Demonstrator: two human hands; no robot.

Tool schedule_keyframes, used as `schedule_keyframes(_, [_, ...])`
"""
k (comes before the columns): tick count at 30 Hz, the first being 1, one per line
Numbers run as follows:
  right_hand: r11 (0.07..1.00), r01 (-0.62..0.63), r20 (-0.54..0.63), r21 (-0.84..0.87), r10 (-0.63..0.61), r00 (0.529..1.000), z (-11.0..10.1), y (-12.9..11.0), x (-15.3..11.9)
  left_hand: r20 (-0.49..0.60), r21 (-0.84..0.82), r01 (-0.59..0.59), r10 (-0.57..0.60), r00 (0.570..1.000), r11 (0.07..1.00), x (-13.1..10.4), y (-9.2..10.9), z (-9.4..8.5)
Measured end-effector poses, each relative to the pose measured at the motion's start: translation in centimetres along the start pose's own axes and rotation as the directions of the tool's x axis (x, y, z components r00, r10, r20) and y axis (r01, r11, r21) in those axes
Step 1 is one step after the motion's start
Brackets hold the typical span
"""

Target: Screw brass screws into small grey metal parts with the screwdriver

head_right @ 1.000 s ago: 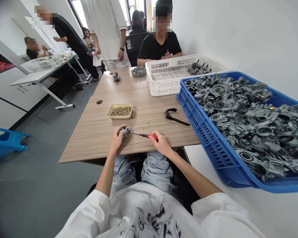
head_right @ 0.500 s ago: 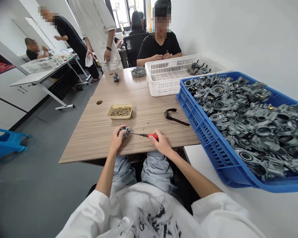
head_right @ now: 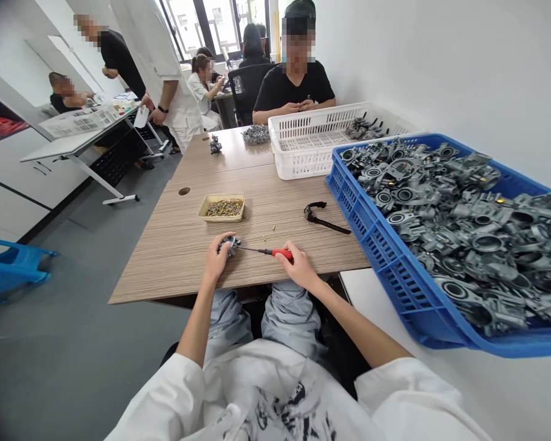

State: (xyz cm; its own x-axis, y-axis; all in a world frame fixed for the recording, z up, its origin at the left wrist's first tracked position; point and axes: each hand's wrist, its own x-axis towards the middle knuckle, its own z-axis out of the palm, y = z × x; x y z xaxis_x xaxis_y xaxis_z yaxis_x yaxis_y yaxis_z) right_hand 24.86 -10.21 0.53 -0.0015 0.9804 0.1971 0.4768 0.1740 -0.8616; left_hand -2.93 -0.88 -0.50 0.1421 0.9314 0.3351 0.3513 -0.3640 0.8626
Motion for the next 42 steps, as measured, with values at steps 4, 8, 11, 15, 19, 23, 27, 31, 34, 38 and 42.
schedule_keyframes(4, [1.0, 0.016, -0.003, -0.01, -0.016, 1.0, 0.0, -0.3, 0.0, -0.002, 0.001, 0.001, -0.001, 1.0, 1.0, 0.0, -0.1, 0.0])
schedule_keyframes(8, [1.0, 0.011, 0.033, 0.023, -0.011, 0.999, -0.1, -0.2, -0.3, 0.002, 0.01, -0.007, 0.007, 1.0, 1.0, 0.0, 0.0, 0.0])
schedule_keyframes(11, [0.999, -0.005, 0.071, 0.049, 0.001, 0.997, -0.2, 0.1, -0.4, 0.0, 0.019, -0.006, 0.006, 1.0, 1.0, 0.0, 0.2, 0.0])
schedule_keyframes(15, [1.0, 0.001, 0.037, 0.031, -0.002, 0.999, -0.1, 0.2, -0.2, 0.003, 0.027, 0.003, -0.003, 1.0, 1.0, 0.0, 0.3, 0.0])
schedule_keyframes(19, [1.0, -0.005, -0.009, 0.01, 0.005, 1.0, 0.2, 0.2, 0.1, 0.002, 0.033, 0.002, -0.002, 1.0, 0.999, 0.0, 0.1, -0.1])
schedule_keyframes(23, [1.0, 0.008, -0.006, -0.016, -0.008, 1.0, 0.2, 0.4, 0.2, 0.004, 0.04, 0.004, -0.004, 1.0, 0.999, -0.1, 0.1, -0.1])
schedule_keyframes(27, [1.0, 0.019, 0.009, -0.007, -0.019, 1.0, 0.0, 0.4, 0.0, 0.01, 0.048, 0.001, -0.001, 1.0, 0.999, -0.1, 0.1, -0.1])
schedule_keyframes(31, [1.0, 0.016, 0.036, 0.016, -0.016, 0.999, -0.1, 0.3, -0.3, 0.006, 0.043, -0.013, 0.013, 1.0, 0.999, 0.0, 0.0, -0.1])
schedule_keyframes(34, [0.999, 0.03, 0.033, 0.013, -0.031, 0.999, 0.0, 0.5, -0.3, 0.008, 0.044, -0.01, 0.01, 1.0, 0.999, 0.0, -0.1, -0.1])
schedule_keyframes(38, [0.998, 0.057, 0.03, 0.013, -0.057, 0.998, 0.3, 1.0, -0.3, 0.009, 0.036, -0.009, 0.009, 1.0, 0.999, 0.0, -0.2, 0.0])
schedule_keyframes(42, [0.999, 0.038, 0.011, -0.007, -0.038, 0.999, 0.4, 1.3, -0.1, 0.004, 0.034, -0.003, 0.002, 1.0, 0.999, 0.0, -0.1, 0.0])
